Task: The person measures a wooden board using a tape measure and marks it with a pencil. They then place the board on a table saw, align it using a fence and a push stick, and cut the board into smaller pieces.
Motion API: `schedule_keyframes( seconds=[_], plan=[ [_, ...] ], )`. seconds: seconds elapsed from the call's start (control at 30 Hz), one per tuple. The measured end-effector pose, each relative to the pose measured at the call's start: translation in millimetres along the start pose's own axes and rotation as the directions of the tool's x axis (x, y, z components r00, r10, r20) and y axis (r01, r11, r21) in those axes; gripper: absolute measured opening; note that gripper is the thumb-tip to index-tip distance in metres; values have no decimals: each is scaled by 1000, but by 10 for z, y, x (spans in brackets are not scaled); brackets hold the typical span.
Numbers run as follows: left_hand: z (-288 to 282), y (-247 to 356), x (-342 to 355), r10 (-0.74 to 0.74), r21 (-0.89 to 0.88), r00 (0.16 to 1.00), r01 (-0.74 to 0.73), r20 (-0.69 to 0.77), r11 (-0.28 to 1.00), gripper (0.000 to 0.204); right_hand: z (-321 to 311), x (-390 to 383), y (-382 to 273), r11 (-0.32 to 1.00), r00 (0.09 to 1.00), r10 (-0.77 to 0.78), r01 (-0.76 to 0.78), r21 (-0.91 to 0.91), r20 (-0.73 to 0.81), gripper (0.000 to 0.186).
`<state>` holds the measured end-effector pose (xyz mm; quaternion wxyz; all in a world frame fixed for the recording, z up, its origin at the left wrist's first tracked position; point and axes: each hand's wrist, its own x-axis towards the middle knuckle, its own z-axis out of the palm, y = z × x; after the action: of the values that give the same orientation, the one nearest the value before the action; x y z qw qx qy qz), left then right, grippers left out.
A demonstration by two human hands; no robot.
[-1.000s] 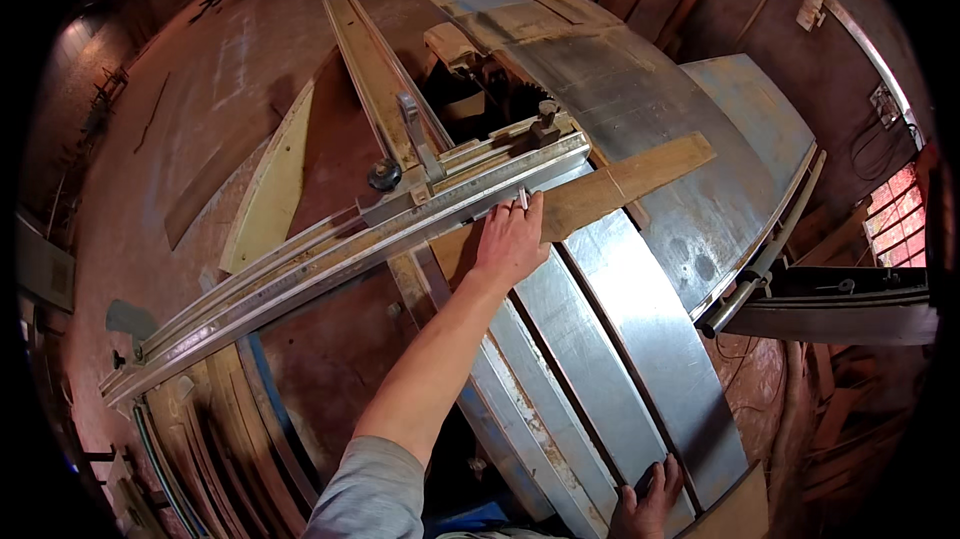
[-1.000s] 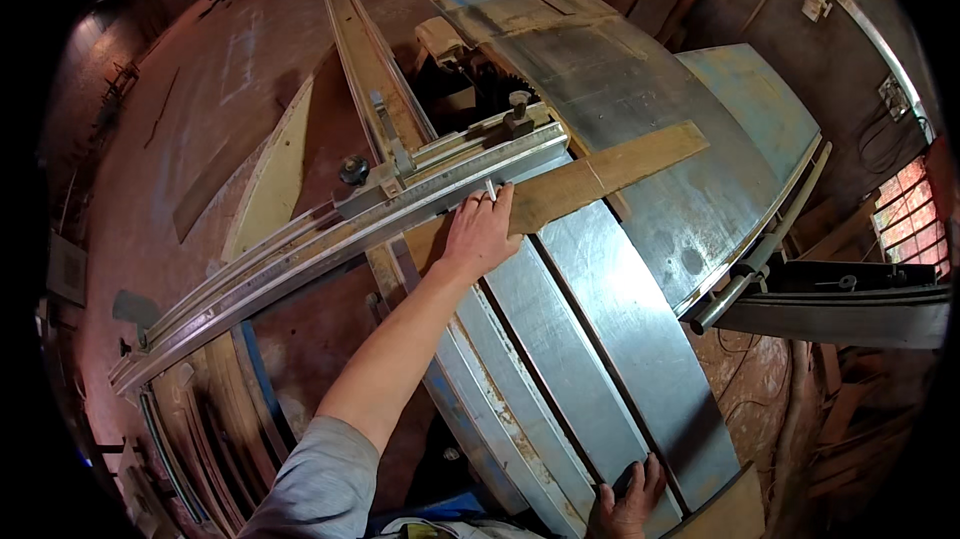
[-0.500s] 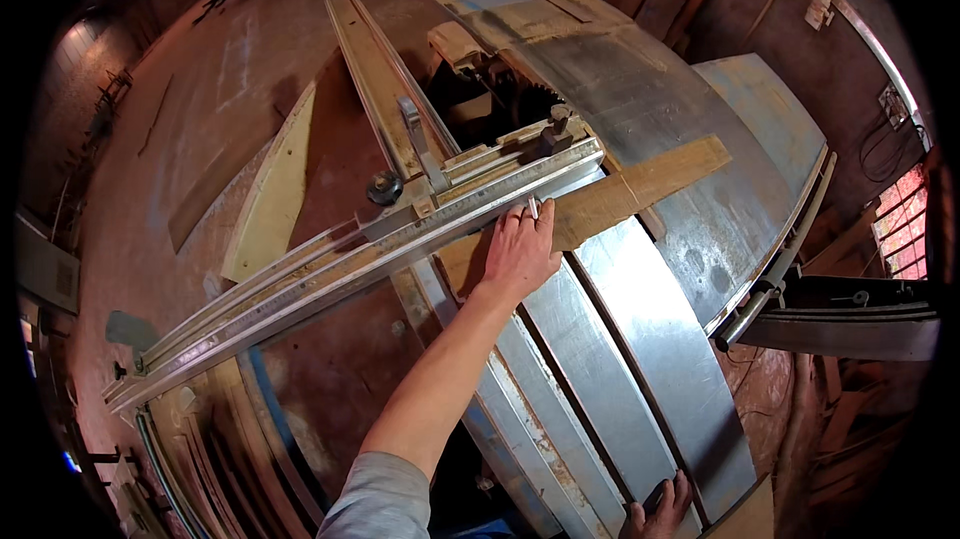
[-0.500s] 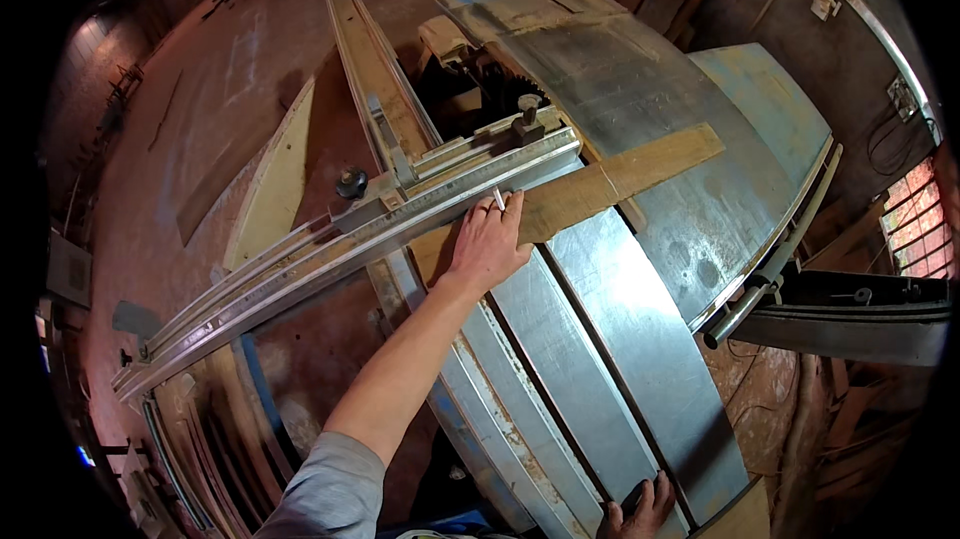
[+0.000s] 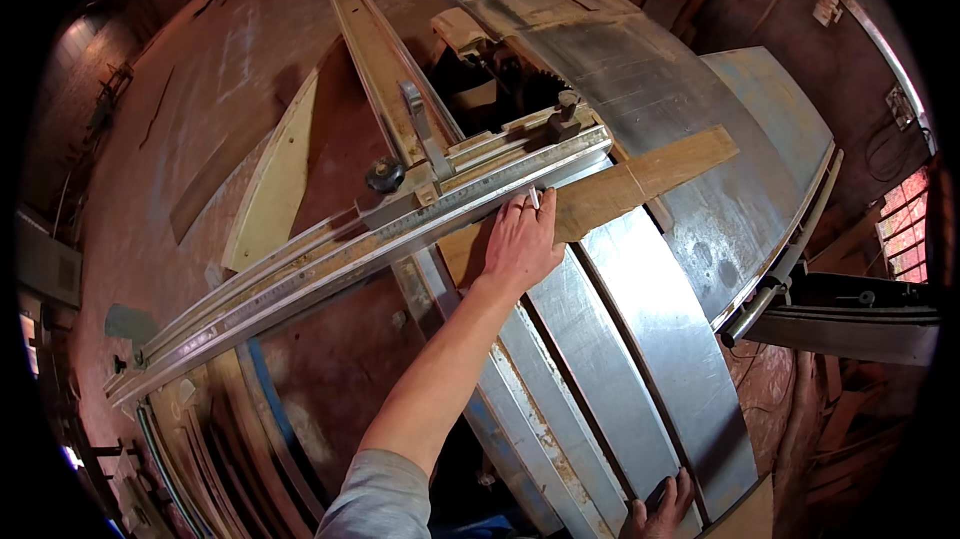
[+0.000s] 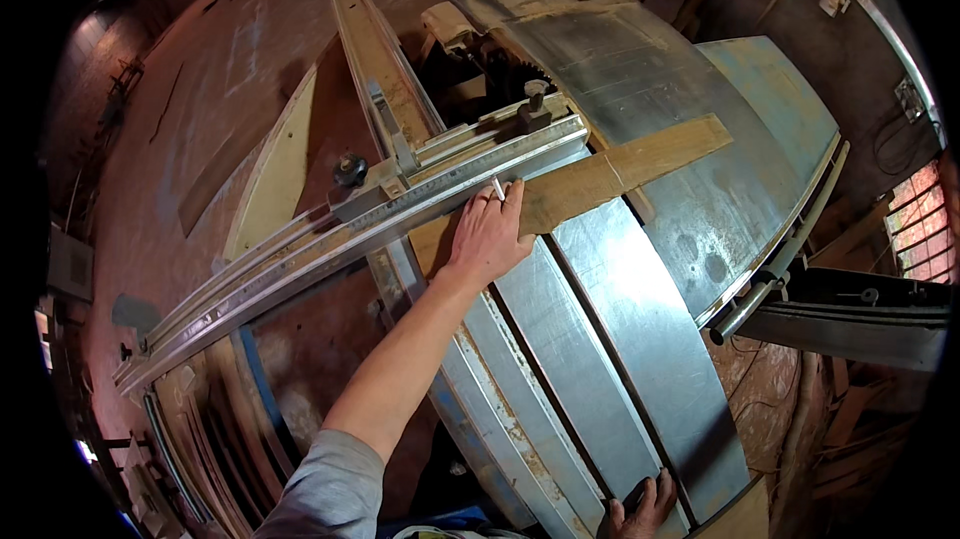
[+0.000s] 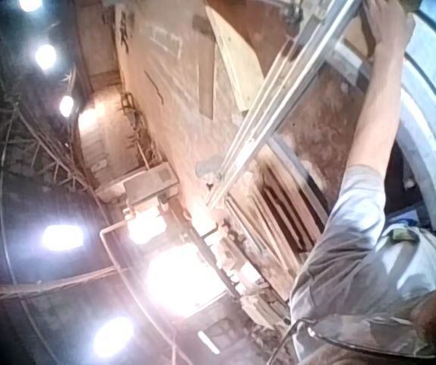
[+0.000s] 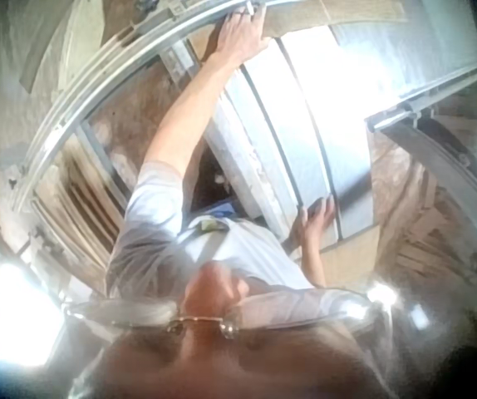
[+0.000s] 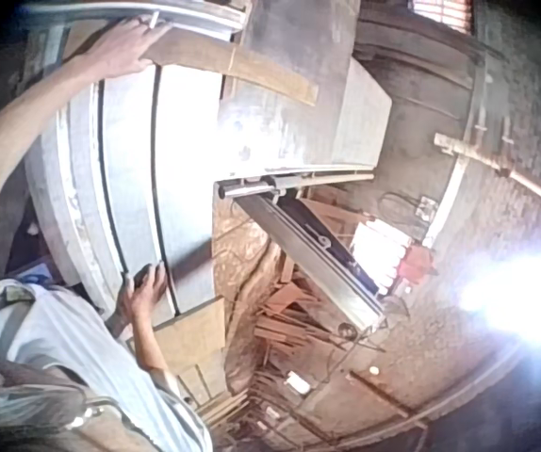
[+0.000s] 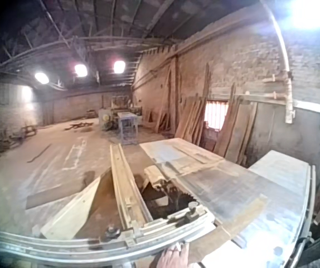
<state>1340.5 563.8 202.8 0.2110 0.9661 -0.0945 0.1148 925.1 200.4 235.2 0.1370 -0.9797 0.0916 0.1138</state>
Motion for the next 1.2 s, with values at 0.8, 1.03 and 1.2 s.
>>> schedule_keyframes(
  seconds=[0.8, 1.03, 1.2],
  plan=[
    [45, -34, -39, 36, 75, 996, -30, -84, 997, 83, 51, 44, 58, 995, 987, -86, 93, 40, -138, 73],
    [66, -69, -12, 40, 79, 989, -29, -144, 996, 71, 73, 58, 86, 994, 987, -93, 100, 48, -130, 74],
    [-9, -13, -85, 36, 94, 992, -25, -123, 995, 66, 58, -16, 52, 999, 997, -36, 37, 8, -65, 73]
  ],
)
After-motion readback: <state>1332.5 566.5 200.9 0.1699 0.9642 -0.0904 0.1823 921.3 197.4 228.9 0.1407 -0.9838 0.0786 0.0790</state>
